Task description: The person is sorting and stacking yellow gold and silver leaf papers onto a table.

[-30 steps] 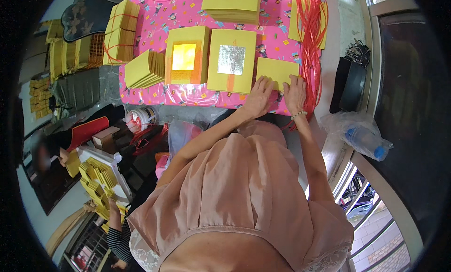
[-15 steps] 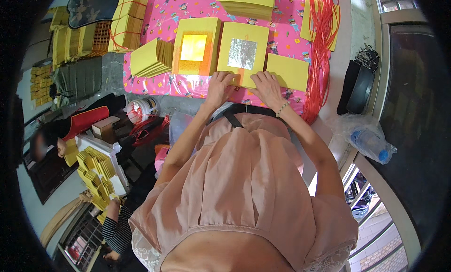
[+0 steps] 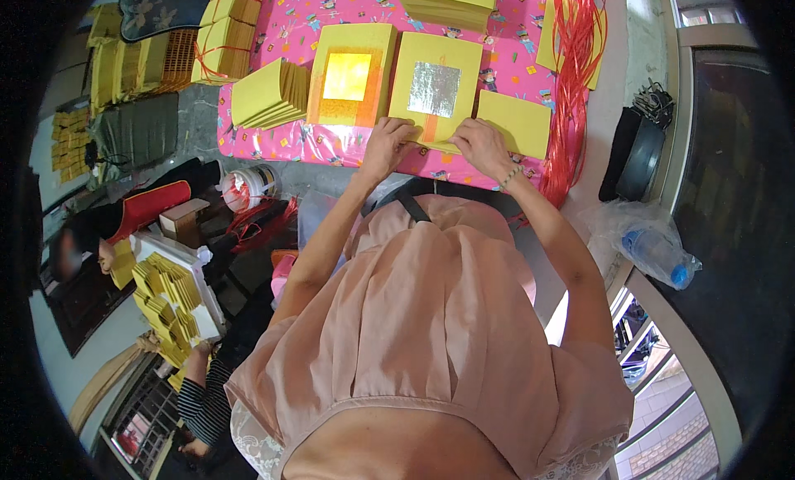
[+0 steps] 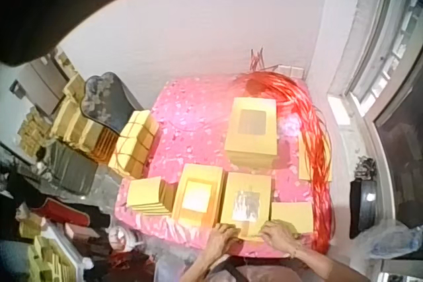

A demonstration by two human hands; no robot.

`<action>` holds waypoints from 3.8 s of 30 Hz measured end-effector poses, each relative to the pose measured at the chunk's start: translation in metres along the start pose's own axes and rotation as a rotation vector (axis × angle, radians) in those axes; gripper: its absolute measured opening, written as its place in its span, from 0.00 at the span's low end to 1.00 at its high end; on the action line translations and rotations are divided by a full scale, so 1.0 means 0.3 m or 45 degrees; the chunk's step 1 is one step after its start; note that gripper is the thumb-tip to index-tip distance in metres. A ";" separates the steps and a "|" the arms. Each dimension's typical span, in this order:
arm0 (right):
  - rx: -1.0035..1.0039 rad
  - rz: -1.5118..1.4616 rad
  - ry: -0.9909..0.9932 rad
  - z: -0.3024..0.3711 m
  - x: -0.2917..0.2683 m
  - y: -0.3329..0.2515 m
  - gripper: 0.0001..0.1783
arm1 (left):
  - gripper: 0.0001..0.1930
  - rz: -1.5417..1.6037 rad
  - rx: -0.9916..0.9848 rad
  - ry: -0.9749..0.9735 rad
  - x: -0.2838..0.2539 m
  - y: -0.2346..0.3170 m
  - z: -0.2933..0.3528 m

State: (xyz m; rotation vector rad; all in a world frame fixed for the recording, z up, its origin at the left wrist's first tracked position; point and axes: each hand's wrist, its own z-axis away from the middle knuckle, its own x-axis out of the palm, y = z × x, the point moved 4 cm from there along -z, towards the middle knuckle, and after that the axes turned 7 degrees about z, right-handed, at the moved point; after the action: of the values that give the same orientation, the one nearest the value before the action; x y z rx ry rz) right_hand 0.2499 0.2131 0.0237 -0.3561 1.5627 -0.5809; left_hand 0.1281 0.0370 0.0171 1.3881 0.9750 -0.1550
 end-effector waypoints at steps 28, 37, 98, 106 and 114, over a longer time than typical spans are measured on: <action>0.131 -0.130 -0.063 -0.039 -0.045 -0.003 0.13 | 0.07 -0.195 0.047 -0.084 -0.023 0.023 -0.055; 0.032 0.067 -0.057 -0.116 -0.078 0.013 0.09 | 0.18 -0.208 -0.015 -0.165 -0.063 0.078 -0.148; 0.295 0.064 0.237 -0.273 0.009 0.117 0.08 | 0.50 -0.296 -0.026 -0.219 0.115 -0.036 -0.304; 0.273 0.137 0.242 -0.267 0.026 0.108 0.09 | 0.50 -0.305 -0.015 -0.220 0.119 -0.048 -0.302; 0.241 0.180 0.246 -0.262 0.027 0.115 0.10 | 0.51 -0.360 -0.002 -0.227 0.085 -0.086 -0.263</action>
State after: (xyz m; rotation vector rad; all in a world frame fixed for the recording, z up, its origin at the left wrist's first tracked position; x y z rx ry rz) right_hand 0.1755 0.2485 -0.0023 -0.0466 1.6858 -0.6618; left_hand 0.0897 0.1104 -0.0092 1.2072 1.0170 -0.4814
